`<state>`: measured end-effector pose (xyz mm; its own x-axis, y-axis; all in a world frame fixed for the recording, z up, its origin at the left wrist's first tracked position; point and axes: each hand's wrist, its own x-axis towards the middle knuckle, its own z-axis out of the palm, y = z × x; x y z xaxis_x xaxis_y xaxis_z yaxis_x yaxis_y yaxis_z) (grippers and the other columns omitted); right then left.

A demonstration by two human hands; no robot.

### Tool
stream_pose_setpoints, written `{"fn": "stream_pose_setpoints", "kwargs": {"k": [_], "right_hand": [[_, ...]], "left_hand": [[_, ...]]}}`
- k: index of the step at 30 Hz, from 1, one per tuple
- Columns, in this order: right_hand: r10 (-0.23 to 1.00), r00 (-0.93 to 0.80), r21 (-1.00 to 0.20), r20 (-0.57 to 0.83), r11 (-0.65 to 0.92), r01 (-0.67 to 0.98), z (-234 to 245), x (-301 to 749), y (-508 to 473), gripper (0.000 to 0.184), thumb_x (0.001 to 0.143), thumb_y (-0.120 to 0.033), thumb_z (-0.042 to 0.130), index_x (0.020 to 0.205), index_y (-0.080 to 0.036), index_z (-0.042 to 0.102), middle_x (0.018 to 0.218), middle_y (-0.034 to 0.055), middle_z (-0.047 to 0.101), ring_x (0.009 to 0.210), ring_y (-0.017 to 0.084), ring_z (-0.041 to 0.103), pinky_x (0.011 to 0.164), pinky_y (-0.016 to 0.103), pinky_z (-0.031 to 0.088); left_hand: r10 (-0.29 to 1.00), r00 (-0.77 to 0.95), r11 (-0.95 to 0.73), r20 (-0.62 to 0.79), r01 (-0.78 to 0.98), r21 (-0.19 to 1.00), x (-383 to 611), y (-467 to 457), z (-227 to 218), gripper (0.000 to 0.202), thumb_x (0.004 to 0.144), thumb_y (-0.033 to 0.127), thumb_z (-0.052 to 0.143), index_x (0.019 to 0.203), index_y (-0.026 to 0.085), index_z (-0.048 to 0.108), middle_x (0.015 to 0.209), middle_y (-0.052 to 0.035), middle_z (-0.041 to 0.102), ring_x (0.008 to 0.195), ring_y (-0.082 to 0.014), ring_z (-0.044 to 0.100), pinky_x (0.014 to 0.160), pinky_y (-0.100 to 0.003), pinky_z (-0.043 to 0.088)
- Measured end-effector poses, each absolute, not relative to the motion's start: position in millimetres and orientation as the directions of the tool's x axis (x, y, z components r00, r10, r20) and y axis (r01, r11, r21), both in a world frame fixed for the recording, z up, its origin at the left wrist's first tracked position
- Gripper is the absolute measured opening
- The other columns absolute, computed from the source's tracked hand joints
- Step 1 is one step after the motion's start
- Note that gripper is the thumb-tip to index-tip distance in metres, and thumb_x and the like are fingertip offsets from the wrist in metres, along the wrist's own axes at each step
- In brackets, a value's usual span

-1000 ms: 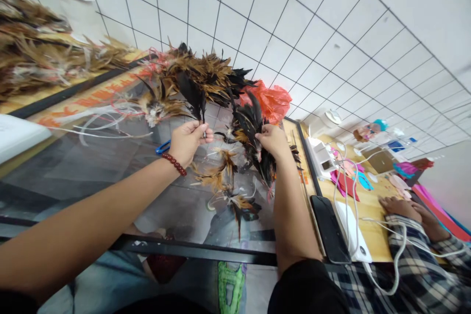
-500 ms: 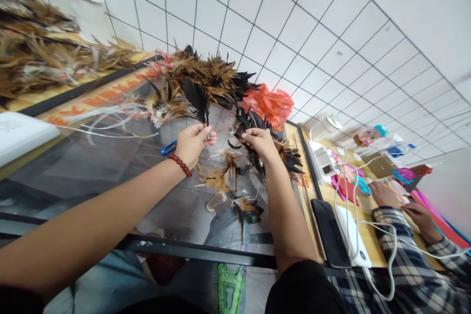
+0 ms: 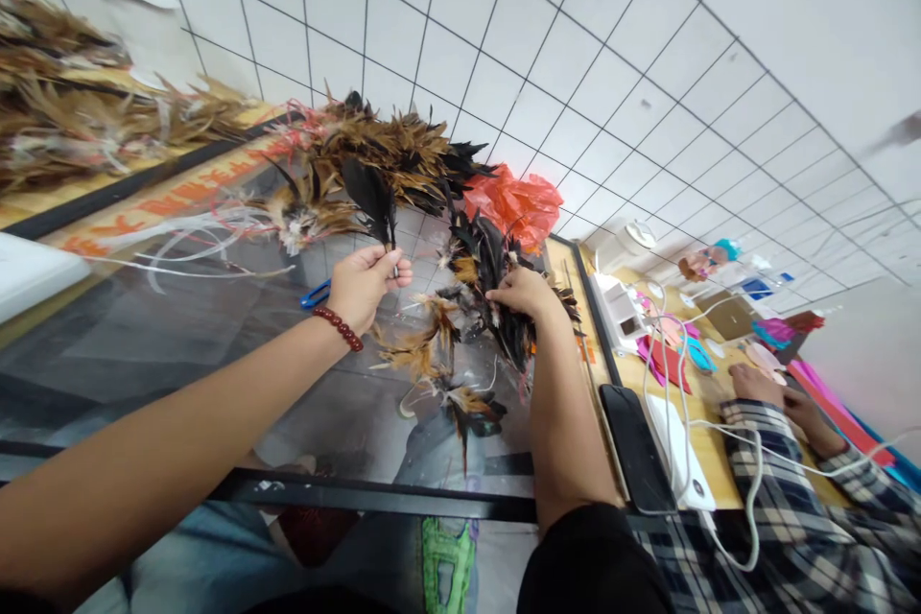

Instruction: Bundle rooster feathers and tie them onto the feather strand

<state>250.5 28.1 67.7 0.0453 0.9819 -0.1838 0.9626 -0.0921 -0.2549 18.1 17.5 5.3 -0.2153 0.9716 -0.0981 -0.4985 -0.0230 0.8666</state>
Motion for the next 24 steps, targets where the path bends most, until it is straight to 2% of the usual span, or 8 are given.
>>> {"fn": "stream_pose_setpoints", "kwargs": {"k": [2, 5, 7, 11, 14, 18, 21, 24], "right_hand": [[0.985, 0.032, -0.469, -0.169, -0.109, 0.877, 68, 252, 29, 0.022, 0.073, -0.030, 0.066, 0.057, -0.018, 0.057, 0.050, -0.0005, 0.057, 0.050, 0.011, 0.051, 0.051, 0.023, 0.036], [0.989, 0.011, -0.830, -0.146, -0.129, 0.543, 73, 255, 26, 0.016, 0.070, -0.030, 0.066, 0.065, -0.017, 0.060, 0.055, -0.0009, 0.060, 0.046, 0.007, 0.047, 0.043, 0.019, 0.032], [0.991, -0.061, -0.937, -0.121, -0.094, 0.335, 76, 253, 24, 0.020, 0.065, -0.033, 0.070, 0.067, -0.015, 0.060, 0.058, -0.0003, 0.061, 0.046, 0.006, 0.048, 0.041, 0.018, 0.032], [0.987, -0.149, -0.984, -0.056, -0.030, 0.173, 76, 238, 22, 0.029, 0.058, -0.036, 0.076, 0.071, -0.015, 0.062, 0.055, -0.0026, 0.059, 0.046, 0.005, 0.048, 0.041, 0.016, 0.034], [0.993, -0.118, -0.981, 0.017, 0.039, 0.192, 81, 234, 19, 0.027, 0.061, -0.037, 0.075, 0.071, -0.015, 0.063, 0.058, -0.0014, 0.061, 0.047, 0.005, 0.049, 0.041, 0.016, 0.035], [0.994, 0.032, -0.962, 0.106, 0.095, 0.255, 100, 254, 11, 0.022, 0.067, -0.036, 0.071, 0.070, -0.017, 0.059, 0.059, -0.0008, 0.063, 0.045, 0.006, 0.051, 0.040, 0.017, 0.037], [0.996, 0.055, -0.960, 0.069, 0.051, 0.274, 106, 263, 7, 0.019, 0.066, -0.031, 0.071, 0.071, -0.017, 0.058, 0.057, -0.0019, 0.063, 0.043, 0.006, 0.051, 0.038, 0.016, 0.039], [0.997, -0.070, -0.961, -0.036, -0.015, 0.277, 95, 244, 9, 0.016, 0.069, -0.025, 0.070, 0.076, -0.016, 0.060, 0.063, 0.0003, 0.068, 0.044, 0.006, 0.055, 0.039, 0.014, 0.043]], "left_hand": [[0.973, -0.212, -0.029, -0.088, -0.494, 0.869, 18, 18, 3, 0.007, 0.072, 0.015, 0.069, 0.072, 0.011, 0.063, 0.060, -0.0011, 0.065, 0.053, -0.0099, 0.062, 0.058, -0.024, 0.054], [0.991, -0.129, -0.019, -0.048, -0.474, 0.880, 19, 16, 2, 0.014, 0.069, 0.021, 0.073, 0.070, 0.011, 0.063, 0.062, -0.0021, 0.066, 0.053, -0.0105, 0.062, 0.057, -0.025, 0.054], [0.999, -0.049, -0.004, -0.020, -0.448, 0.894, 20, 13, 3, 0.019, 0.068, 0.025, 0.075, 0.069, 0.011, 0.063, 0.063, -0.0027, 0.066, 0.054, -0.0108, 0.061, 0.057, -0.026, 0.054], [0.998, 0.061, 0.017, 0.008, -0.398, 0.917, 21, 7, 7, 0.025, 0.068, 0.032, 0.077, 0.068, 0.012, 0.061, 0.063, -0.0020, 0.064, 0.054, -0.0103, 0.060, 0.055, -0.024, 0.053], [0.998, 0.063, 0.019, 0.007, -0.413, 0.911, 20, 8, 7, 0.025, 0.070, 0.031, 0.075, 0.067, 0.014, 0.057, 0.058, 0.0015, 0.058, 0.049, -0.0082, 0.054, 0.048, -0.020, 0.047], [0.999, -0.040, 0.003, -0.024, -0.458, 0.889, 18, 12, 7, 0.020, 0.072, 0.026, 0.071, 0.069, 0.015, 0.054, 0.058, 0.0028, 0.056, 0.049, -0.0083, 0.053, 0.047, -0.020, 0.047], [0.996, -0.078, 0.001, -0.041, -0.456, 0.890, 18, 13, 7, 0.018, 0.073, 0.025, 0.070, 0.070, 0.015, 0.054, 0.058, 0.0024, 0.057, 0.049, -0.0083, 0.053, 0.048, -0.020, 0.047], [0.991, -0.123, -0.003, -0.058, -0.447, 0.895, 18, 14, 7, 0.017, 0.075, 0.023, 0.068, 0.070, 0.014, 0.055, 0.057, 0.0026, 0.056, 0.048, -0.0081, 0.053, 0.048, -0.020, 0.046]]}}
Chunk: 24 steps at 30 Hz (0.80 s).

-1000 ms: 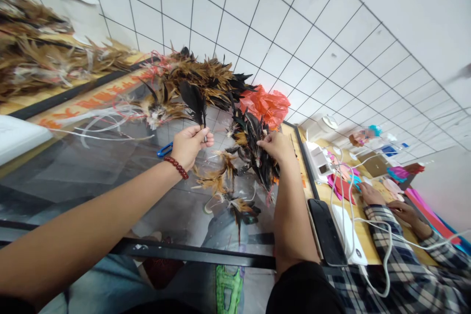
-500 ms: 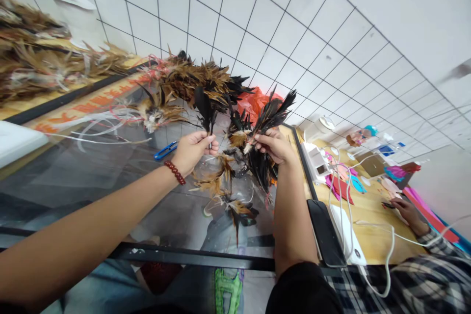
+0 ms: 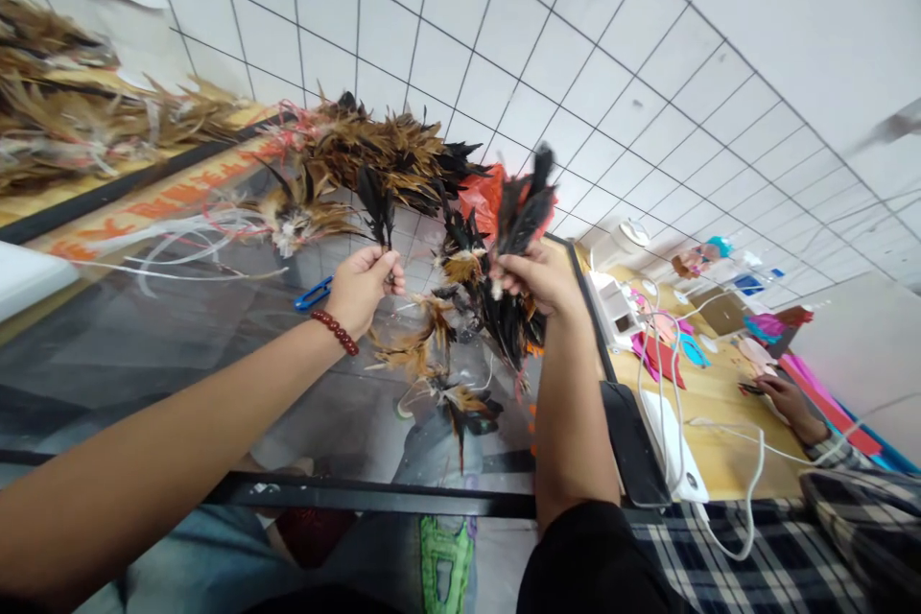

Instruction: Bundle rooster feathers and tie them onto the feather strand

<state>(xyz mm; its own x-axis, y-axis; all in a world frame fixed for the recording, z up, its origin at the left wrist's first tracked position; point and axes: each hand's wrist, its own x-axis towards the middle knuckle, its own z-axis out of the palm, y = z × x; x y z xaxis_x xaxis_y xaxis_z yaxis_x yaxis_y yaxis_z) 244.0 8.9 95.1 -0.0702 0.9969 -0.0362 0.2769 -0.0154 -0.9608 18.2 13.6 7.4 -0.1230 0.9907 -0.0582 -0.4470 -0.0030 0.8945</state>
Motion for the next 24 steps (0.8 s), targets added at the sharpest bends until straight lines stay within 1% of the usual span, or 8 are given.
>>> {"fn": "stream_pose_setpoints", "kwargs": {"k": [3, 7, 10, 12, 15, 18, 21, 24], "right_hand": [[0.976, -0.179, -0.952, -0.121, -0.063, 0.299, 77, 211, 14, 0.012, 0.073, -0.021, 0.068, 0.074, -0.016, 0.057, 0.059, -0.0005, 0.066, 0.046, 0.007, 0.059, 0.042, 0.015, 0.048], [0.911, -0.364, -0.945, -0.192, -0.072, 0.320, 63, 190, 16, 0.014, 0.076, -0.024, 0.067, 0.073, -0.017, 0.055, 0.059, -0.0015, 0.064, 0.050, 0.009, 0.061, 0.049, 0.019, 0.052], [0.935, -0.324, -0.896, -0.146, 0.014, 0.444, 66, 202, 16, 0.006, 0.080, -0.022, 0.061, 0.082, -0.016, 0.062, 0.063, -0.0015, 0.065, 0.056, 0.009, 0.062, 0.057, 0.021, 0.052], [0.983, -0.178, -0.755, -0.037, 0.089, 0.650, 76, 220, 16, 0.006, 0.079, -0.018, 0.059, 0.079, -0.016, 0.065, 0.064, -0.0011, 0.064, 0.058, 0.009, 0.061, 0.060, 0.020, 0.049], [0.999, -0.051, -0.397, 0.011, 0.051, 0.916, 93, 248, 13, 0.011, 0.074, -0.018, 0.063, 0.063, -0.016, 0.065, 0.058, 0.0002, 0.063, 0.058, 0.010, 0.058, 0.059, 0.022, 0.042], [0.988, 0.045, -0.167, -0.150, -0.070, 0.983, 99, 260, 3, 0.023, 0.071, -0.027, 0.069, 0.052, -0.018, 0.061, 0.053, 0.0021, 0.062, 0.056, 0.013, 0.058, 0.056, 0.025, 0.039], [0.945, 0.049, 0.022, -0.323, -0.045, 0.999, 88, 257, -13, 0.035, 0.060, -0.041, 0.079, 0.045, -0.020, 0.056, 0.052, 0.0051, 0.061, 0.061, 0.019, 0.062, 0.058, 0.028, 0.040], [0.936, -0.006, 0.055, -0.353, 0.027, 0.998, 72, 257, -31, 0.041, 0.054, -0.041, 0.083, 0.042, -0.020, 0.049, 0.052, 0.0049, 0.060, 0.063, 0.020, 0.062, 0.055, 0.027, 0.039]], "left_hand": [[0.983, -0.164, -0.001, -0.081, -0.446, 0.895, 18, 14, 8, 0.012, 0.078, 0.020, 0.065, 0.071, 0.014, 0.056, 0.057, 0.0027, 0.056, 0.047, -0.0082, 0.053, 0.049, -0.021, 0.046], [0.980, -0.180, -0.005, -0.082, -0.440, 0.898, 18, 15, 9, 0.010, 0.079, 0.016, 0.060, 0.071, 0.014, 0.056, 0.055, 0.0029, 0.056, 0.046, -0.0081, 0.053, 0.049, -0.021, 0.046], [0.981, -0.176, -0.006, -0.083, -0.453, 0.892, 19, 15, 9, 0.012, 0.079, 0.016, 0.060, 0.068, 0.014, 0.055, 0.054, 0.0034, 0.055, 0.045, -0.0080, 0.052, 0.047, -0.021, 0.046], [0.979, -0.180, 0.003, -0.096, -0.458, 0.889, 19, 15, 9, 0.011, 0.078, 0.016, 0.060, 0.069, 0.014, 0.056, 0.055, 0.0033, 0.055, 0.045, -0.0081, 0.052, 0.046, -0.021, 0.046], [0.972, -0.209, 0.000, -0.111, -0.468, 0.884, 20, 15, 10, 0.007, 0.079, 0.015, 0.060, 0.072, 0.013, 0.058, 0.055, 0.0035, 0.056, 0.045, -0.0076, 0.053, 0.047, -0.020, 0.047], [0.968, -0.223, -0.002, -0.119, -0.478, 0.879, 20, 15, 11, 0.009, 0.079, 0.014, 0.059, 0.071, 0.013, 0.057, 0.055, 0.0036, 0.056, 0.044, -0.0074, 0.052, 0.047, -0.021, 0.047], [0.967, -0.227, -0.006, -0.118, -0.483, 0.876, 21, 16, 10, 0.010, 0.079, 0.016, 0.060, 0.070, 0.014, 0.057, 0.055, 0.0033, 0.056, 0.045, -0.0080, 0.052, 0.047, -0.021, 0.047], [0.967, -0.229, -0.009, -0.114, -0.477, 0.879, 22, 18, 8, 0.007, 0.078, 0.018, 0.061, 0.072, 0.014, 0.058, 0.056, 0.0033, 0.056, 0.046, -0.0085, 0.053, 0.047, -0.021, 0.046]]}}
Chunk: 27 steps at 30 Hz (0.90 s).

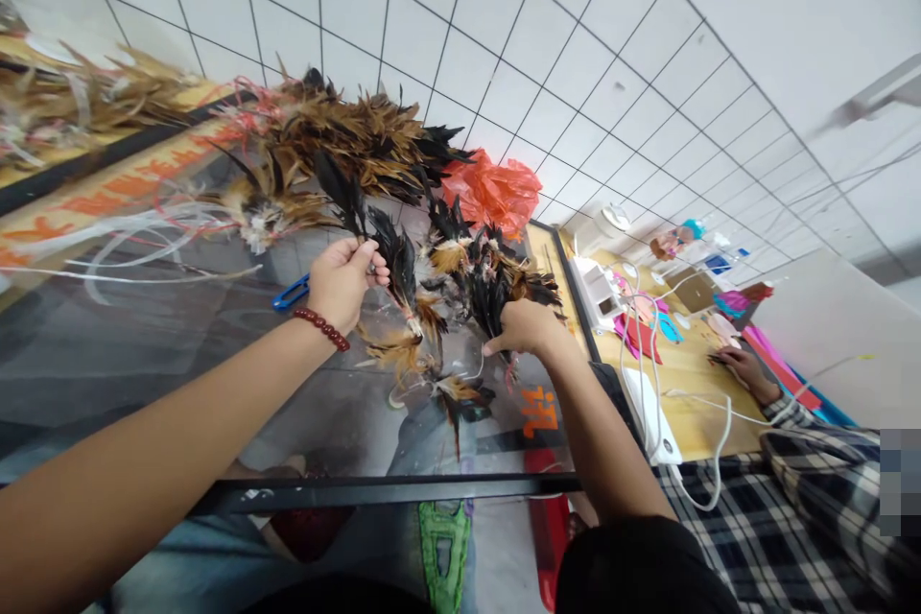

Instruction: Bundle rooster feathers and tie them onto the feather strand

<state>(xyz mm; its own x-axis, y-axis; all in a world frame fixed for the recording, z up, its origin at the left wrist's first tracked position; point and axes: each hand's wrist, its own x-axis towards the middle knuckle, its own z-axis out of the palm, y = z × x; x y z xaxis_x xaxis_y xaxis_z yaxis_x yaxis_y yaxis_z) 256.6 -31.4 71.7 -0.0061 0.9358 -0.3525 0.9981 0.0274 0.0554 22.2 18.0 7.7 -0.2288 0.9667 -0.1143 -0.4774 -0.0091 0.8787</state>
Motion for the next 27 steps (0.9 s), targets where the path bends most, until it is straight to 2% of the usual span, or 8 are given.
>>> {"fn": "stream_pose_setpoints", "kwargs": {"k": [2, 4, 7, 9, 14, 18, 23, 27], "right_hand": [[0.934, -0.084, -0.082, -0.348, 0.058, 0.995, 68, 264, -41, 0.039, 0.060, -0.034, 0.079, 0.043, -0.020, 0.047, 0.049, 0.0019, 0.059, 0.056, 0.015, 0.058, 0.052, 0.024, 0.036], [0.938, -0.111, -0.361, -0.328, -0.016, 0.932, 71, 274, -44, 0.032, 0.067, -0.034, 0.072, 0.050, -0.019, 0.049, 0.049, -0.0006, 0.060, 0.049, 0.011, 0.053, 0.048, 0.022, 0.035], [0.974, -0.058, -0.790, -0.219, -0.142, 0.596, 79, 279, -39, 0.031, 0.068, -0.044, 0.070, 0.063, -0.019, 0.052, 0.053, -0.0013, 0.064, 0.044, 0.008, 0.050, 0.045, 0.020, 0.037], [0.994, -0.021, -0.928, -0.110, -0.095, 0.360, 81, 270, -31, 0.037, 0.062, -0.047, 0.074, 0.067, -0.019, 0.051, 0.054, -0.0021, 0.063, 0.043, 0.007, 0.049, 0.045, 0.020, 0.038], [0.999, 0.041, -0.983, 0.025, 0.017, 0.180, 65, 232, -13, 0.039, 0.060, -0.047, 0.075, 0.064, -0.020, 0.048, 0.050, -0.0039, 0.059, 0.044, 0.007, 0.050, 0.044, 0.019, 0.037], [1.000, 0.018, -0.980, 0.021, 0.017, 0.199, 46, 218, -10, 0.038, 0.061, -0.047, 0.075, 0.064, -0.020, 0.048, 0.048, -0.0050, 0.057, 0.042, 0.006, 0.047, 0.044, 0.019, 0.037], [0.998, 0.061, -0.999, -0.007, -0.004, -0.037, 31, 212, -13, 0.036, 0.060, -0.044, 0.075, 0.071, -0.021, 0.049, 0.052, -0.0064, 0.057, 0.047, 0.007, 0.052, 0.047, 0.018, 0.040], [0.998, 0.041, -0.981, -0.053, -0.044, -0.190, 27, 205, -16, 0.033, 0.062, -0.037, 0.076, 0.072, -0.020, 0.050, 0.053, -0.0062, 0.058, 0.048, 0.007, 0.052, 0.048, 0.017, 0.042]], "left_hand": [[0.969, -0.221, -0.004, -0.114, -0.471, 0.882, 22, 19, 6, 0.007, 0.077, 0.019, 0.061, 0.073, 0.014, 0.058, 0.055, 0.0032, 0.056, 0.046, -0.0085, 0.053, 0.047, -0.021, 0.046], [0.970, -0.219, -0.007, -0.108, -0.467, 0.884, 23, 18, 6, 0.007, 0.077, 0.019, 0.061, 0.073, 0.014, 0.058, 0.056, 0.0033, 0.056, 0.046, -0.0085, 0.053, 0.046, -0.021, 0.046], [0.980, -0.189, -0.029, -0.063, -0.447, 0.894, 23, 13, 7, 0.008, 0.077, 0.020, 0.061, 0.074, 0.014, 0.057, 0.057, 0.0030, 0.057, 0.047, -0.0084, 0.054, 0.047, -0.020, 0.048], [0.994, -0.103, -0.023, -0.024, -0.431, 0.902, 25, 9, 9, 0.010, 0.077, 0.022, 0.062, 0.074, 0.014, 0.056, 0.061, 0.0012, 0.060, 0.050, -0.0093, 0.057, 0.049, -0.021, 0.049], [0.992, 0.125, 0.049, 0.006, -0.435, 0.899, 26, 2, 10, 0.017, 0.075, 0.027, 0.066, 0.072, 0.017, 0.052, 0.056, 0.0040, 0.052, 0.045, -0.0083, 0.051, 0.042, -0.018, 0.040], [0.984, 0.178, 0.078, 0.012, -0.489, 0.869, 23, 4, 8, 0.019, 0.076, 0.027, 0.066, 0.073, 0.018, 0.049, 0.052, 0.0073, 0.041, 0.041, -0.0057, 0.040, 0.037, -0.015, 0.029], [0.969, 0.247, 0.104, 0.004, -0.420, 0.901, 25, 3, 5, 0.022, 0.075, 0.033, 0.068, 0.076, 0.017, 0.052, 0.057, 0.0039, 0.050, 0.045, -0.0086, 0.048, 0.041, -0.019, 0.039], [0.965, 0.264, 0.115, 0.006, -0.441, 0.890, 27, 1, 2, 0.029, 0.073, 0.038, 0.072, 0.073, 0.017, 0.052, 0.052, 0.0079, 0.038, 0.039, -0.0039, 0.035, 0.038, -0.015, 0.028]]}}
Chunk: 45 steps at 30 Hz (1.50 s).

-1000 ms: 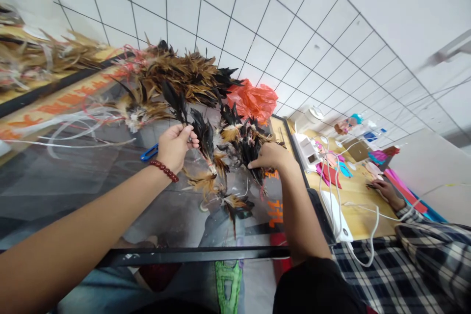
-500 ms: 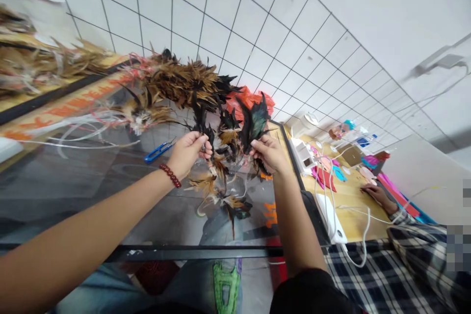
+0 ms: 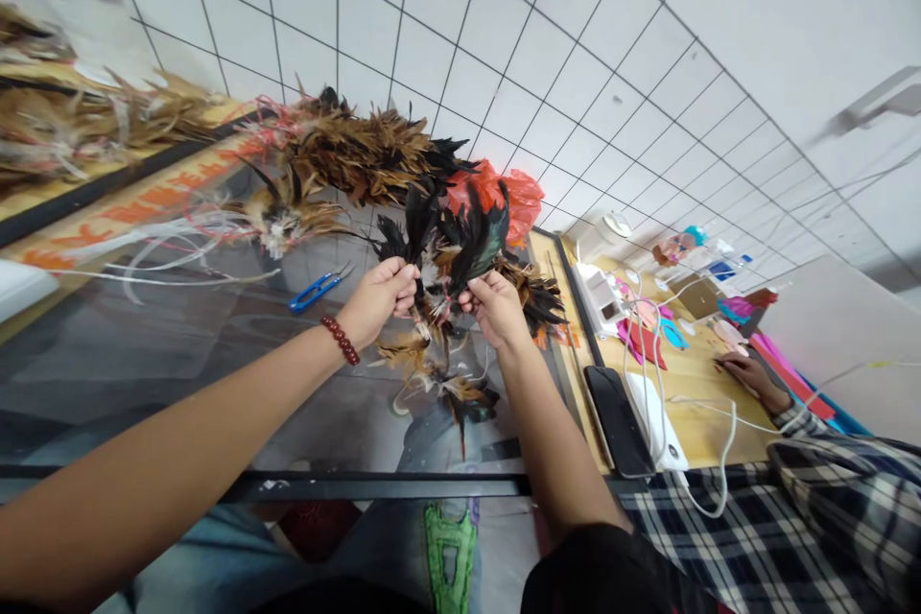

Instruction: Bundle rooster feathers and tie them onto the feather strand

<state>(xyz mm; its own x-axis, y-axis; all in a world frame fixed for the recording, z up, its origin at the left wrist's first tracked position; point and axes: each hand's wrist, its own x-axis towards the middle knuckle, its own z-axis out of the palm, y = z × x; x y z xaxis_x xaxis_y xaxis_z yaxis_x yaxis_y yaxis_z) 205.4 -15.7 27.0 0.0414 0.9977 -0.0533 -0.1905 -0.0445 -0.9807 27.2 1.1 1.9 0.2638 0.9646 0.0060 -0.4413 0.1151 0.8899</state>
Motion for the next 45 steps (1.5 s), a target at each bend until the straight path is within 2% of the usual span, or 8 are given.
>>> {"fn": "stream_pose_setpoints", "kwargs": {"k": [8, 12, 16, 21, 28, 32, 37, 45], "right_hand": [[0.997, 0.015, -0.969, -0.070, -0.064, -0.239, 24, 182, -16, 0.029, 0.068, -0.034, 0.074, 0.074, -0.021, 0.049, 0.059, -0.0052, 0.060, 0.055, 0.008, 0.057, 0.057, 0.019, 0.049], [0.991, 0.101, -0.987, 0.088, 0.073, 0.141, 29, 210, -8, 0.021, 0.072, -0.036, 0.069, 0.085, -0.021, 0.062, 0.076, -0.0004, 0.068, 0.067, 0.012, 0.063, 0.064, 0.024, 0.050], [0.846, 0.387, -0.706, 0.367, -0.018, 0.708, 31, 269, -5, 0.018, 0.080, -0.032, 0.057, 0.087, -0.019, 0.069, 0.086, 0.0046, 0.072, 0.082, 0.018, 0.065, 0.083, 0.033, 0.049], [0.854, 0.395, -0.392, 0.338, -0.253, 0.884, 18, 299, -6, 0.035, 0.075, -0.039, 0.064, 0.104, -0.021, 0.069, 0.104, 0.0095, 0.071, 0.105, 0.029, 0.059, 0.097, 0.047, 0.039], [0.782, 0.501, -0.838, 0.371, 0.050, 0.543, 9, 324, 9, 0.031, 0.080, -0.037, 0.048, 0.092, -0.016, 0.067, 0.086, 0.0052, 0.072, 0.082, 0.020, 0.064, 0.078, 0.032, 0.050], [0.752, 0.546, -0.876, 0.369, 0.085, 0.474, 9, 326, 8, 0.036, 0.077, -0.031, 0.052, 0.107, -0.013, 0.062, 0.096, 0.0085, 0.071, 0.088, 0.019, 0.065, 0.082, 0.033, 0.051], [0.682, 0.403, -0.443, 0.610, -0.128, 0.887, 17, 305, -11, 0.035, 0.081, -0.030, 0.057, 0.112, -0.016, 0.062, 0.119, 0.0148, 0.062, 0.111, 0.027, 0.057, 0.096, 0.041, 0.042], [0.957, 0.129, -0.086, 0.260, -0.110, 0.990, 7, 290, -14, 0.036, 0.082, -0.023, 0.055, 0.116, -0.020, 0.066, 0.121, 0.0125, 0.065, 0.114, 0.030, 0.055, 0.096, 0.044, 0.038]], "left_hand": [[0.912, 0.397, 0.210, -0.100, -0.243, 0.947, 27, -4, 4, 0.039, 0.057, 0.041, 0.084, 0.061, 0.014, 0.057, 0.045, 0.0044, 0.043, 0.037, -0.0020, 0.027, 0.036, -0.016, 0.016], [0.960, 0.258, 0.206, -0.107, -0.393, 0.896, 22, 1, 6, 0.040, 0.053, 0.037, 0.087, 0.063, 0.013, 0.056, 0.051, 0.0027, 0.050, 0.037, -0.0004, 0.027, 0.034, -0.015, 0.017], [0.982, 0.159, 0.172, -0.104, -0.515, 0.839, 20, 4, 11, 0.044, 0.052, 0.033, 0.088, 0.063, 0.015, 0.050, 0.048, 0.0091, 0.037, 0.036, 0.0001, 0.026, 0.033, -0.014, 0.018], [0.983, 0.155, 0.165, -0.099, -0.513, 0.842, 22, 2, 11, 0.044, 0.052, 0.034, 0.088, 0.064, 0.014, 0.051, 0.048, 0.0105, 0.033, 0.036, 0.0005, 0.025, 0.032, -0.013, 0.018], [0.991, 0.091, 0.132, -0.098, -0.547, 0.826, 23, 6, 7, 0.044, 0.055, 0.034, 0.086, 0.064, 0.016, 0.047, 0.048, 0.0102, 0.035, 0.036, -0.0008, 0.025, 0.033, -0.015, 0.016], [0.995, 0.058, 0.099, -0.081, -0.458, 0.884, 25, 4, 5, 0.040, 0.057, 0.037, 0.082, 0.062, 0.017, 0.048, 0.045, 0.0101, 0.033, 0.037, -0.0023, 0.023, 0.035, -0.017, 0.016], [0.996, 0.069, -0.054, 0.055, -0.026, 0.998, 27, -2, 3, 0.033, 0.062, 0.044, 0.074, 0.060, 0.013, 0.063, 0.051, 0.0011, 0.054, 0.048, -0.0092, 0.043, 0.044, -0.021, 0.030], [0.995, 0.063, -0.081, 0.077, 0.055, 0.995, 24, 3, -3, 0.037, 0.067, 0.049, 0.067, 0.055, 0.015, 0.059, 0.050, 0.0007, 0.052, 0.049, -0.0112, 0.044, 0.045, -0.022, 0.032]]}}
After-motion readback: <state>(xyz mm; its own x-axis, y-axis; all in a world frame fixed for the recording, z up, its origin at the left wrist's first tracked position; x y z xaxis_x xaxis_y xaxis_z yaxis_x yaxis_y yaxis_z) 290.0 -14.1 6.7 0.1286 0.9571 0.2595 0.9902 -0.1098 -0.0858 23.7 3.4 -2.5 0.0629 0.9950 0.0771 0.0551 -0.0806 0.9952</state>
